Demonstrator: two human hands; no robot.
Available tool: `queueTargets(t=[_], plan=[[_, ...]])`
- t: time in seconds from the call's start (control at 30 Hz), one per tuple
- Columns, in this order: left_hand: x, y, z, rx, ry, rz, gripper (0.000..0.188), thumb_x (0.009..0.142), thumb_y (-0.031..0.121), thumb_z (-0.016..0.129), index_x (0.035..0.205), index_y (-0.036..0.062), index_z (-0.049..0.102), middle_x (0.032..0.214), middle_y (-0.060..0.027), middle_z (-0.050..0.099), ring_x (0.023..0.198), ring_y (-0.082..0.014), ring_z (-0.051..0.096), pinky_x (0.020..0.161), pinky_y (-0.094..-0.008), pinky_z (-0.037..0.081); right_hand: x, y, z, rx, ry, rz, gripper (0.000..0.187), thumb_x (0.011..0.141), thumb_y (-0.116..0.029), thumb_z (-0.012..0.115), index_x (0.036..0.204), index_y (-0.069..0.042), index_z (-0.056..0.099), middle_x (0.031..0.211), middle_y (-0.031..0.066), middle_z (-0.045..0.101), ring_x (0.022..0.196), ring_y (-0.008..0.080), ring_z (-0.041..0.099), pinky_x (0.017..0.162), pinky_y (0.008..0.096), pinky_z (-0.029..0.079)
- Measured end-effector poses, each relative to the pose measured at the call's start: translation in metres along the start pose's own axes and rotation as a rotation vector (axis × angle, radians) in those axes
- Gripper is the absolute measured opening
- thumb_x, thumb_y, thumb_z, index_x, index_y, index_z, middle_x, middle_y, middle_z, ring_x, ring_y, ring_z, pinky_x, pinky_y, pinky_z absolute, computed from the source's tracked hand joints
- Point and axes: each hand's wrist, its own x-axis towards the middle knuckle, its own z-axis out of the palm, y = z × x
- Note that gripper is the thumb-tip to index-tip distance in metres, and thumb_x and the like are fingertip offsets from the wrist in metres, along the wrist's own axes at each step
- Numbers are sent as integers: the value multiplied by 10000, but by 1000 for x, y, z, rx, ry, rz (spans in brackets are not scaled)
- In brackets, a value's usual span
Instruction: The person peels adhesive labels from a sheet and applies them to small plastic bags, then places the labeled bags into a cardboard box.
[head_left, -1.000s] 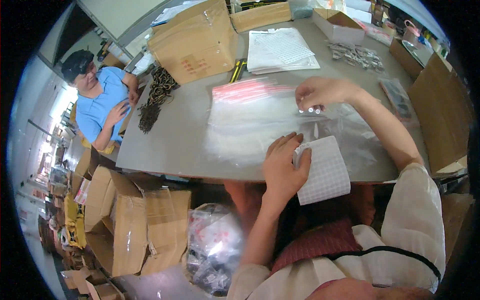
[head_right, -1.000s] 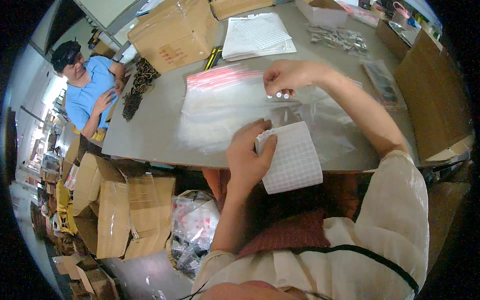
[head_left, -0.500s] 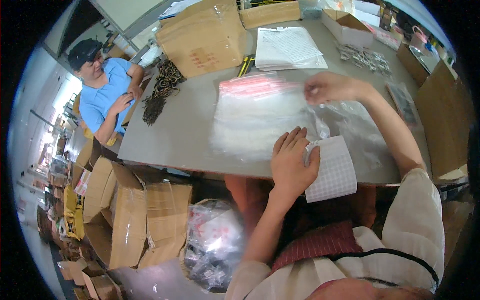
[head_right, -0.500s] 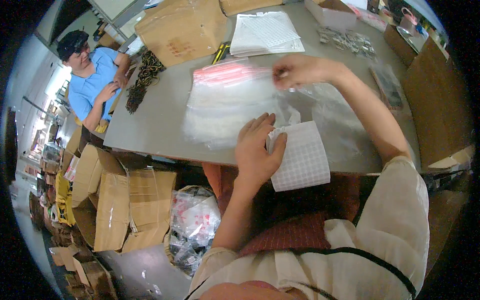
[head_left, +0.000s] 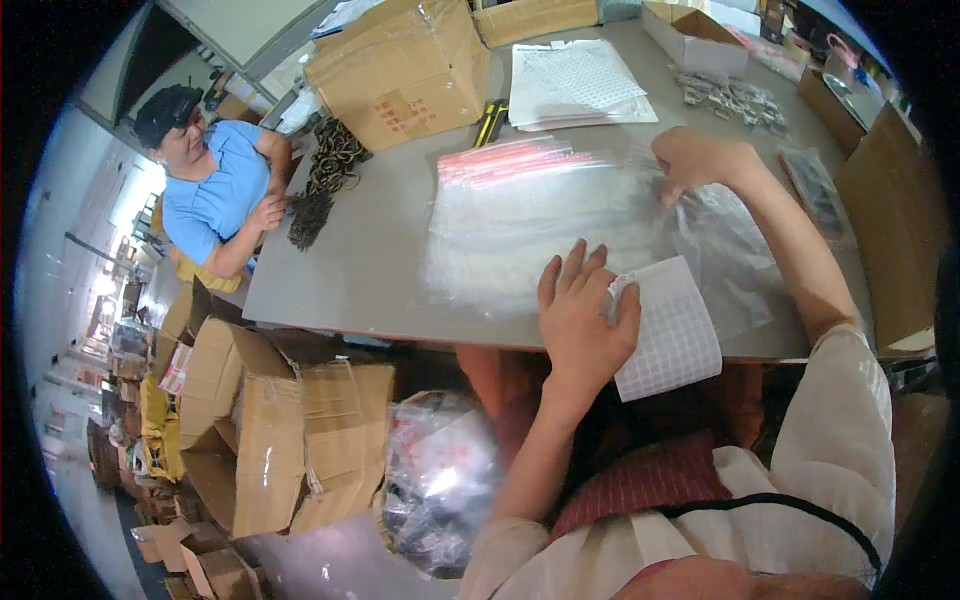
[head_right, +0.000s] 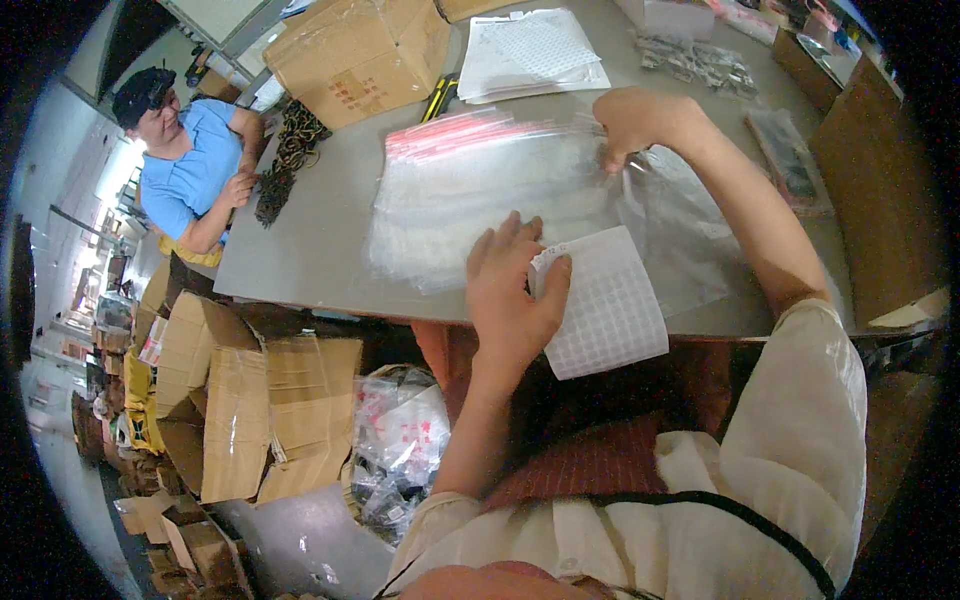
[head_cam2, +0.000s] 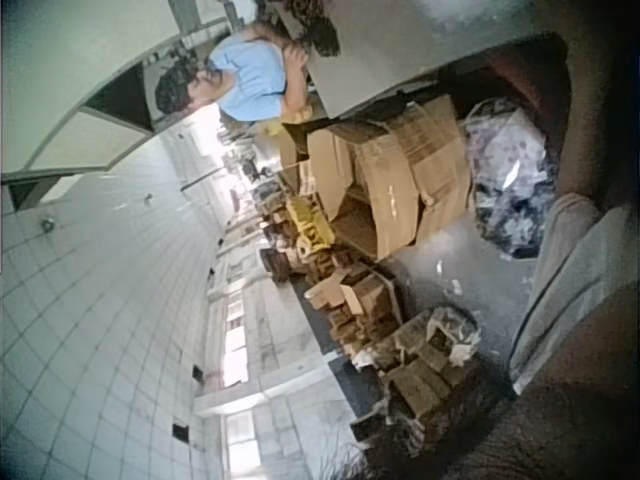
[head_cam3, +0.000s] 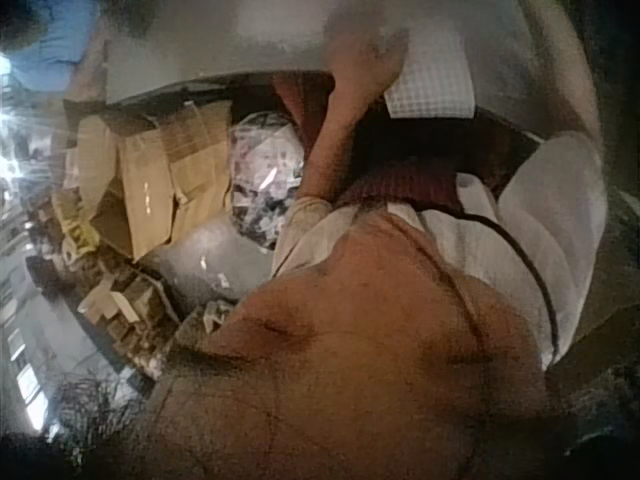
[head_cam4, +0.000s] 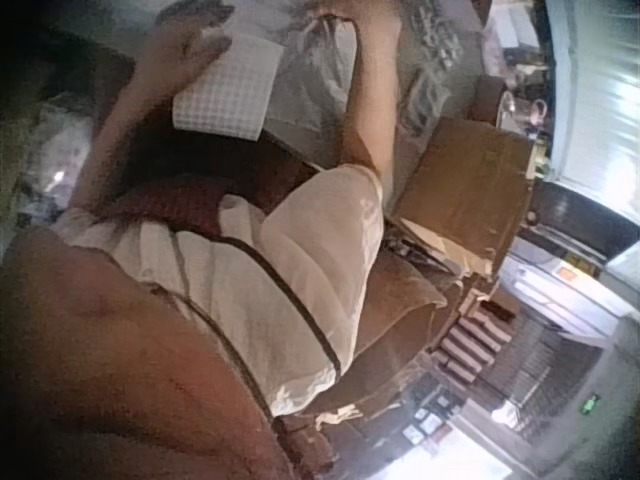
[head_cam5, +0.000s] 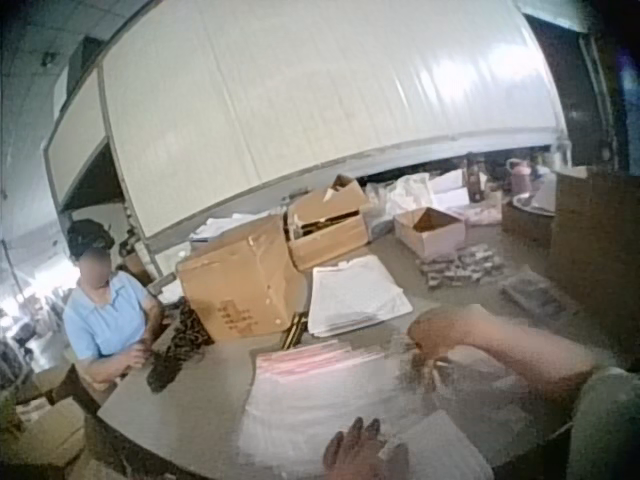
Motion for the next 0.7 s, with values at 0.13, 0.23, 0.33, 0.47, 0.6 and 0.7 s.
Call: queueTargets(t=[0.13, 0.23, 0.33, 0.47, 0.6, 0.7], plan=[[1, 3, 4, -51, -71, -7, 179, 840, 148, 694, 941, 11, 638, 1226, -195, 690, 1263, -341, 593, 1132, -499, 345, -4, -13, -5, 270, 198, -223, 292, 770, -181, 754, 940, -3, 597, 956, 138, 653, 886, 317, 634, 778, 415, 506], [3, 5, 3, -73, -89, -30, 181, 841, 140, 696, 951, 11, 635, 1227, -192, 690, 1247, -340, 604, 1120, -504, 360, 12, -35, 6, 557, 216, -517, 176, 811, -54, 658, 959, 10, 587, 923, 139, 640, 913, 298, 626, 808, 396, 508], [3, 4, 0, -61, -113, -49, 189, 840, 136, 702, 964, 11, 631, 1231, -191, 688, 1239, -344, 608, 1109, -498, 386, 22, -55, 23, 411, 226, -540, 189, 814, 36, 596, 1000, 12, 572, 976, 153, 643, 971, 323, 631, 836, 396, 509], [2, -3, 2, -98, -81, -7, 352, 848, 166, 733, 1155, 11, 661, 1229, -158, 695, 1196, -364, 623, 1076, -464, 431, 21, -51, 47, 170, 414, -496, 280, 791, 43, 614, 1060, 13, 541, 1050, 179, 639, 1000, 361, 638, 840, 419, 512], [2, 0, -2, -189, -87, -60, 338, 873, 179, 737, 1164, 27, 654, 1253, -155, 682, 1201, -368, 604, 1056, -443, 441, 19, -17, 45, 152, 383, -340, 423, 794, -61, 724, 1138, 18, 491, 1093, 209, 627, 1039, 398, 626, 858, 461, 499], [5, -1, -8, -266, -134, -113, 331, 889, 166, 727, 1183, 32, 650, 1252, -152, 680, 1187, -355, 597, 1051, -426, 433, 8, -6, 12, 157, 167, -81, 548, 781, -179, 804, 1190, -4, 484, 1116, 184, 633, 1028, 386, 632, 872, 468, 486]])
